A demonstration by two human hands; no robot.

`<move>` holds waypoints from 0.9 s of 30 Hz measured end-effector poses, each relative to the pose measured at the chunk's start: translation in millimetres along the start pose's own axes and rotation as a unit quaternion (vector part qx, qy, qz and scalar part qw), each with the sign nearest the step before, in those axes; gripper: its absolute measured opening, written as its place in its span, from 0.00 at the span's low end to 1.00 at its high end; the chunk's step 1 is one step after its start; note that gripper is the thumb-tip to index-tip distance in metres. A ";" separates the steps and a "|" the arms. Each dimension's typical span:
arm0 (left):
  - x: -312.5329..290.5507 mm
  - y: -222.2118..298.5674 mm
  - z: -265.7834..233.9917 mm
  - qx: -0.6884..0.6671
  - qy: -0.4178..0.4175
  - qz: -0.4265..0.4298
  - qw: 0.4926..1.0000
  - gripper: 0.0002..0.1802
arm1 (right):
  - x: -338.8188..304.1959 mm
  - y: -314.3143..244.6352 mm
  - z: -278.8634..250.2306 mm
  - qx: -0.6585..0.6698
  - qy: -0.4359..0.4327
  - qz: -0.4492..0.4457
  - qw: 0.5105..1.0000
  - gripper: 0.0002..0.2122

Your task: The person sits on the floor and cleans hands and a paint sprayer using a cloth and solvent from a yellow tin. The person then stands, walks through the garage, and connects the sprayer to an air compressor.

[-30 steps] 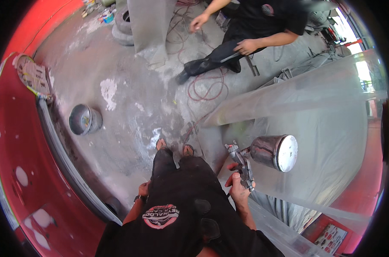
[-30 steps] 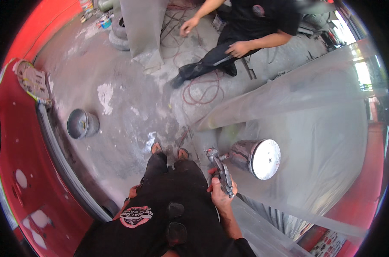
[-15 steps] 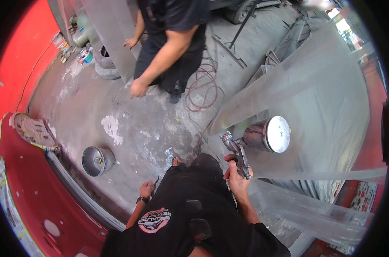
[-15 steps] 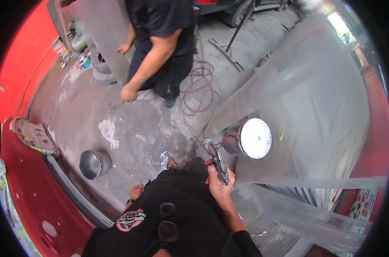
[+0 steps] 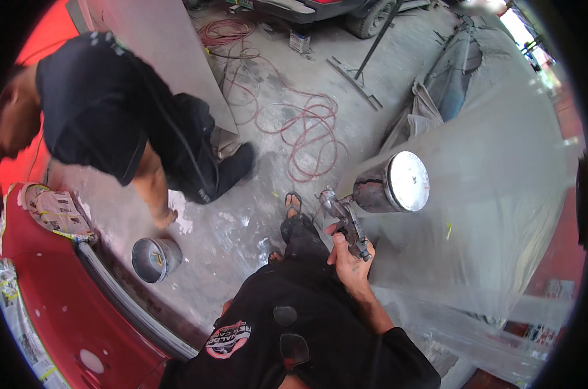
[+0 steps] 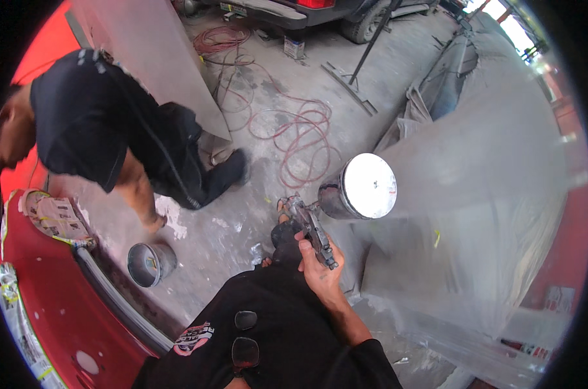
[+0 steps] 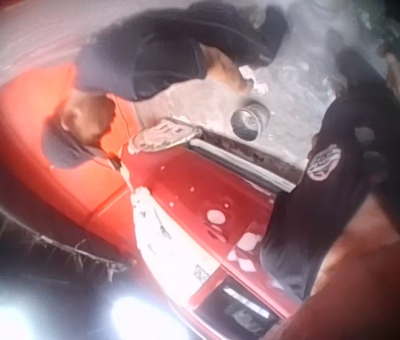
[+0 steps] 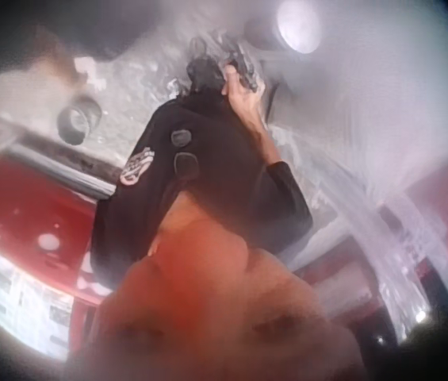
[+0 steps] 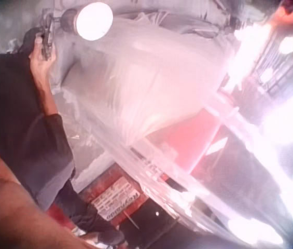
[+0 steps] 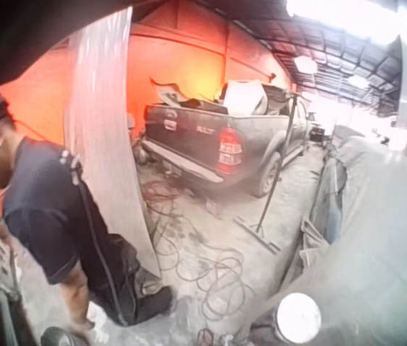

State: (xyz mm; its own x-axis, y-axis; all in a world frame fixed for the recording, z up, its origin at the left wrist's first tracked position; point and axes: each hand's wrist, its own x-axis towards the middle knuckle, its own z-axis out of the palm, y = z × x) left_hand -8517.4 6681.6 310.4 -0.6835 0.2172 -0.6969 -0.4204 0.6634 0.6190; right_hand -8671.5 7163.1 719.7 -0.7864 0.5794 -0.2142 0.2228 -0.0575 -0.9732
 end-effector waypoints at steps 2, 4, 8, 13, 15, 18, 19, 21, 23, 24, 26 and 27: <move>21.0 24.8 2.3 -0.012 -0.005 -0.031 0.999 0.27 | 31.3 -13.2 10.4 -0.016 -0.017 0.005 1.000 0.09; 40.0 53.7 3.2 -0.025 0.015 -0.046 0.999 0.28 | 61.9 -6.5 7.1 0.006 -0.028 -0.022 0.999 0.09; 107.8 135.2 -39.3 -0.045 0.043 -0.038 0.997 0.29 | 144.6 -35.5 38.0 0.011 -0.044 -0.043 0.998 0.08; 175.9 215.2 -51.0 -0.129 0.050 -0.016 0.990 0.31 | 227.4 -39.8 43.0 0.010 -0.039 -0.023 0.999 0.07; 202.7 240.5 -55.7 -0.223 0.032 -0.008 0.974 0.32 | 249.2 -45.7 40.6 0.002 -0.034 -0.010 0.999 0.07; 234.1 375.6 -99.0 -0.082 0.036 -0.043 0.995 0.36 | 275.5 -40.2 42.7 0.002 0.000 -0.017 1.000 0.07; 236.6 388.5 -107.7 -0.120 0.039 -0.067 0.990 0.36 | 284.9 -38.0 43.6 0.002 -0.005 -0.005 1.000 0.07; 261.2 415.0 -116.6 -0.195 0.029 -0.090 0.976 0.37 | 304.2 -36.1 38.1 -0.009 0.012 -0.004 1.000 0.07; 292.9 435.4 -119.1 -0.082 0.029 -0.075 0.993 0.39 | 324.3 -37.2 32.8 -0.031 0.040 -0.010 0.999 0.06; 314.0 429.5 -118.8 -0.046 0.032 -0.066 0.996 0.40 | 335.2 -36.3 30.9 -0.045 0.040 0.000 0.998 0.06; 349.2 436.8 -126.9 -0.002 0.026 -0.054 0.998 0.41 | 360.3 -27.9 37.1 -0.058 0.078 -0.018 0.995 0.08; 370.0 451.8 -132.5 0.007 0.017 -0.051 0.999 0.41 | 374.1 -24.3 42.4 -0.067 0.098 -0.029 0.992 0.09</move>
State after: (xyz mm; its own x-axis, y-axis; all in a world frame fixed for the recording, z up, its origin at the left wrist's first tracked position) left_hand -9039.3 6966.8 380.1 -0.6576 0.1231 -0.7432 -0.4810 0.6907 0.5400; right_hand -8995.6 7346.8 659.6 -0.6751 0.7270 -0.1250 0.2652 0.0811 -0.9608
